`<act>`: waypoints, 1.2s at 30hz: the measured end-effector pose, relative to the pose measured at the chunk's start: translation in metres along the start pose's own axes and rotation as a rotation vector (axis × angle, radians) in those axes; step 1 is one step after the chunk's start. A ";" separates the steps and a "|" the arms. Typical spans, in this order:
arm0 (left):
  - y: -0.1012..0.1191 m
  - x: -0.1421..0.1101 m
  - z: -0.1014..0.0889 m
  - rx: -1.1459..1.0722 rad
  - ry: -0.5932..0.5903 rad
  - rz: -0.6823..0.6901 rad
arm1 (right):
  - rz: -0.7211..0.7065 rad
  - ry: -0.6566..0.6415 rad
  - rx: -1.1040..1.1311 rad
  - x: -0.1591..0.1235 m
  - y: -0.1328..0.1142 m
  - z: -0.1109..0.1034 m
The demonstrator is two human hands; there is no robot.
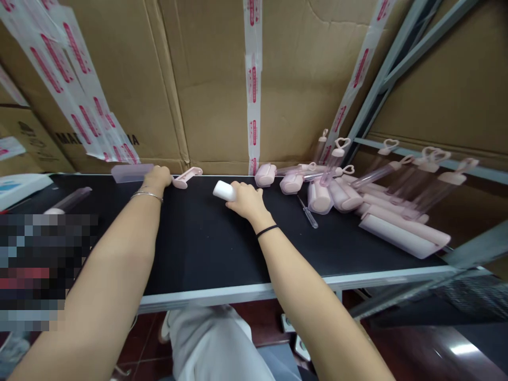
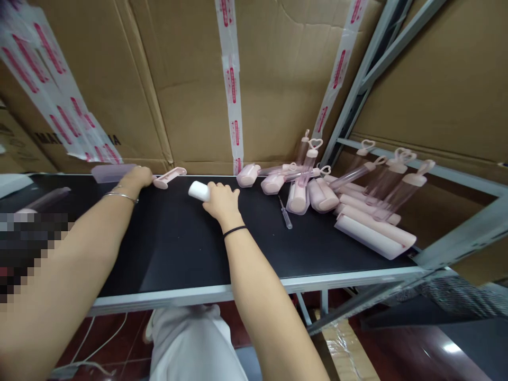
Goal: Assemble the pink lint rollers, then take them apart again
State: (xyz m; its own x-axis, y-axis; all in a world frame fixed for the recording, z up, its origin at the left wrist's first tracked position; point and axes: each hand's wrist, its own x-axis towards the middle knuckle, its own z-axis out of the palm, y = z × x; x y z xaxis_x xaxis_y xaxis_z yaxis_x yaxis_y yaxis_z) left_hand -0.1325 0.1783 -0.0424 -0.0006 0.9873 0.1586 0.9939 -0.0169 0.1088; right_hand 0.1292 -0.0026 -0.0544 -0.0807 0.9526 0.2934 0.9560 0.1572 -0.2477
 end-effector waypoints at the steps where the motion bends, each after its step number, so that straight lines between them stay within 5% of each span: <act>1: 0.002 -0.007 -0.003 0.074 -0.021 -0.029 | 0.007 0.009 0.008 0.000 0.001 0.000; 11: 0.005 -0.069 -0.024 0.201 -0.037 -0.026 | 0.103 0.116 0.241 0.001 0.007 0.003; 20: 0.022 -0.101 -0.020 0.115 0.012 0.128 | 0.206 0.286 0.393 0.007 0.010 0.009; 22: 0.033 -0.104 -0.021 -0.037 0.097 0.159 | 0.232 0.354 0.576 0.013 0.012 0.010; 25: 0.064 -0.109 -0.026 -0.571 0.159 0.210 | 0.286 0.428 0.967 0.021 0.017 0.015; 30: 0.120 -0.127 -0.021 -1.416 -0.184 0.319 | 0.353 0.453 1.255 0.027 0.022 0.023; 33: 0.125 -0.138 -0.011 -1.580 -0.403 0.303 | 0.380 0.401 1.378 0.026 0.019 0.023; 36: 0.119 -0.142 -0.005 -1.589 -0.395 0.209 | 0.439 0.368 1.501 0.025 0.013 0.019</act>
State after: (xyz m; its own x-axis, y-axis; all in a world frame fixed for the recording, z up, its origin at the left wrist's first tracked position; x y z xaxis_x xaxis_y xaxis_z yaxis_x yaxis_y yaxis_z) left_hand -0.0144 0.0355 -0.0468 0.3840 0.9197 0.0824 -0.1273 -0.0356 0.9912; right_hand 0.1346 0.0283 -0.0681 0.3929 0.9142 0.0990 -0.2602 0.2138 -0.9416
